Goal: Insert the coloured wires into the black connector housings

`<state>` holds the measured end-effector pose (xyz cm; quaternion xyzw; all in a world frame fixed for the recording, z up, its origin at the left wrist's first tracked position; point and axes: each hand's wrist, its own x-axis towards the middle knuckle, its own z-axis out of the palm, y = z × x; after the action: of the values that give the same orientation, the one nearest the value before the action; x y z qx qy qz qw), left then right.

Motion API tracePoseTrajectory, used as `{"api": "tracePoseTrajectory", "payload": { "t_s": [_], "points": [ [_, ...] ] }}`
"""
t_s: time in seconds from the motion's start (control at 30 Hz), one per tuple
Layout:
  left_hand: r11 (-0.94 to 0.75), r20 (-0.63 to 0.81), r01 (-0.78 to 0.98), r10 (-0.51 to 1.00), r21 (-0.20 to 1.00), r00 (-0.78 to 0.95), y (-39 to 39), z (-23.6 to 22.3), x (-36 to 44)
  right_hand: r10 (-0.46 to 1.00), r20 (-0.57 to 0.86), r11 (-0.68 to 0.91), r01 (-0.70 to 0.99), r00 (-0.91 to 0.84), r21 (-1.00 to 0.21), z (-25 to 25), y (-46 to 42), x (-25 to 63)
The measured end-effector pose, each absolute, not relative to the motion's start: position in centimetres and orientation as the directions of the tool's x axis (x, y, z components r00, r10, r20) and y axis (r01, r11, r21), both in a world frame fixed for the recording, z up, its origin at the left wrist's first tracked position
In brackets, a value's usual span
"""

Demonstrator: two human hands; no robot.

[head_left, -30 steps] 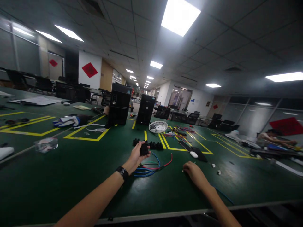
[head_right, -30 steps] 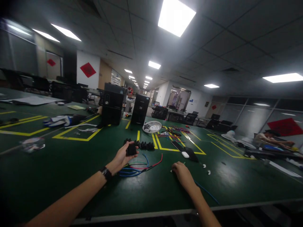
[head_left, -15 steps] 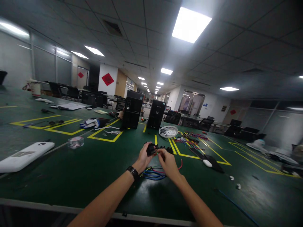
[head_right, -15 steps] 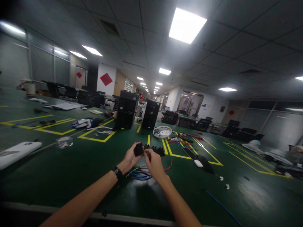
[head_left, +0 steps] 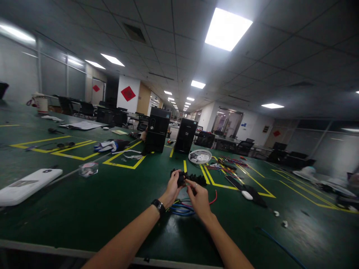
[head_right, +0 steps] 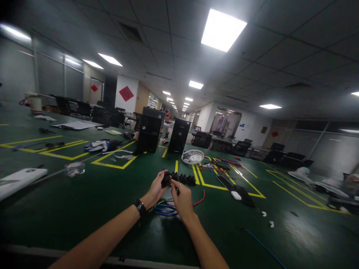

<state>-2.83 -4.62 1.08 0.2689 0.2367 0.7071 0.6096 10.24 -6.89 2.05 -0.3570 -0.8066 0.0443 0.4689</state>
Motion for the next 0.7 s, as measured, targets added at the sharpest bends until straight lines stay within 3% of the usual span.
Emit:
{"api": "tracePoseTrajectory", "payload": {
  "t_s": [0.4,0.6,0.7],
  "points": [
    [-0.162,0.114,-0.732,0.987,0.662,-0.114,-4.9,0.8,-2.6,0.601,0.700,0.779,0.480,-0.386,-0.404,1.4,-6.8,10.3],
    [-0.095,0.020,-0.820,0.995,0.565,-0.101,-5.5,1.4,-1.6,0.583,0.717,0.804,0.393,-0.381,-0.446,1.2,-6.7,9.7],
    [-0.125,0.089,-0.730,0.992,0.671,-0.088,-5.8,1.8,-2.0,0.592,0.730,0.799,0.366,-0.341,-0.476,1.1,-6.8,9.4]
  ]
}}
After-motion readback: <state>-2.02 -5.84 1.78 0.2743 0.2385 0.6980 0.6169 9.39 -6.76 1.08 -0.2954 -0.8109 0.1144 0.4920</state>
